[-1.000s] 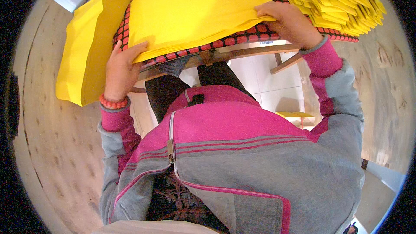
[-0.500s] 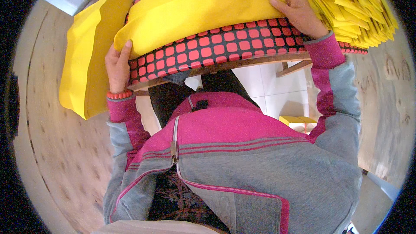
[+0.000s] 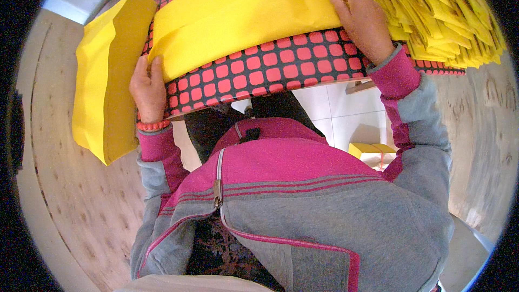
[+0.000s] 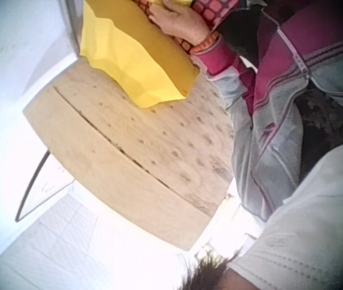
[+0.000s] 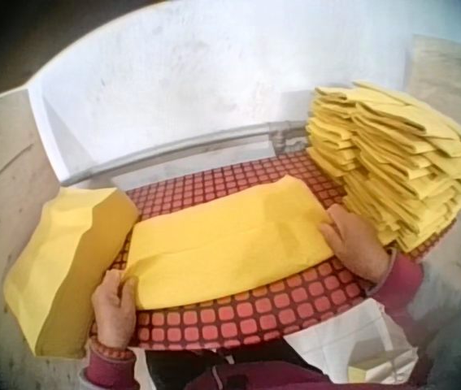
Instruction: The person folds yellow paper sheets by hand on a patterned table. They smooth each fold, stack the finished sheets, and continue folding additional sheets from a nearby pile.
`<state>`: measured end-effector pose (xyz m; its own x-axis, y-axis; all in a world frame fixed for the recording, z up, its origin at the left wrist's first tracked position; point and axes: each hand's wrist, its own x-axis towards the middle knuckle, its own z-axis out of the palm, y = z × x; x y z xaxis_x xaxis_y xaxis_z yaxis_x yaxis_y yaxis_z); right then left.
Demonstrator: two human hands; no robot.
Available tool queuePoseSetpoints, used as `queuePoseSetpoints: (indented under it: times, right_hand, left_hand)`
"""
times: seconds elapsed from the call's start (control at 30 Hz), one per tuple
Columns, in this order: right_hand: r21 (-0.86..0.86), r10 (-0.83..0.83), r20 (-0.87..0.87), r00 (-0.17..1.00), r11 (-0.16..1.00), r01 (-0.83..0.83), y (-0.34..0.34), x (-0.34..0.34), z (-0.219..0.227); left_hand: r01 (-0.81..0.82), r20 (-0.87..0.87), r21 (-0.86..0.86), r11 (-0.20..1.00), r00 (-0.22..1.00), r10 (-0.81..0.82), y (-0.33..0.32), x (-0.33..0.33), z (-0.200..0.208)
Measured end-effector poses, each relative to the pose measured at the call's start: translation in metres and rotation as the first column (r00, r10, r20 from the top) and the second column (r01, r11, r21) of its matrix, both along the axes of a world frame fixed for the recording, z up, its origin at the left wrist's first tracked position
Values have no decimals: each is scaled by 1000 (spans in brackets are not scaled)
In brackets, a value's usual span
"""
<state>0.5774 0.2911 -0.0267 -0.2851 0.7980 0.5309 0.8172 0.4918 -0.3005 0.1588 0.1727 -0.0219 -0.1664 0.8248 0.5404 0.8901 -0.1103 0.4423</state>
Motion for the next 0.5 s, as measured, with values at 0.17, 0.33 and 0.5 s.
queuePoseSetpoints:
  times: [0.17, 0.33, 0.5]
  right_hand:
    - [65, 0, 42, 999, 998, -3, 9, 0, -2]
    - [109, -29, 84, 996, 994, 20, 13, -1, -1]
    - [61, -81, 105, 991, 995, 75, 12, -2, 1]
  left_hand:
    - [-74, -164, 4, 997, 984, 74, 3, 1, 0]
    - [-120, -229, -5, 993, 966, 116, 5, 2, 1]
    - [-159, -250, -35, 987, 957, 146, 5, 3, 2]
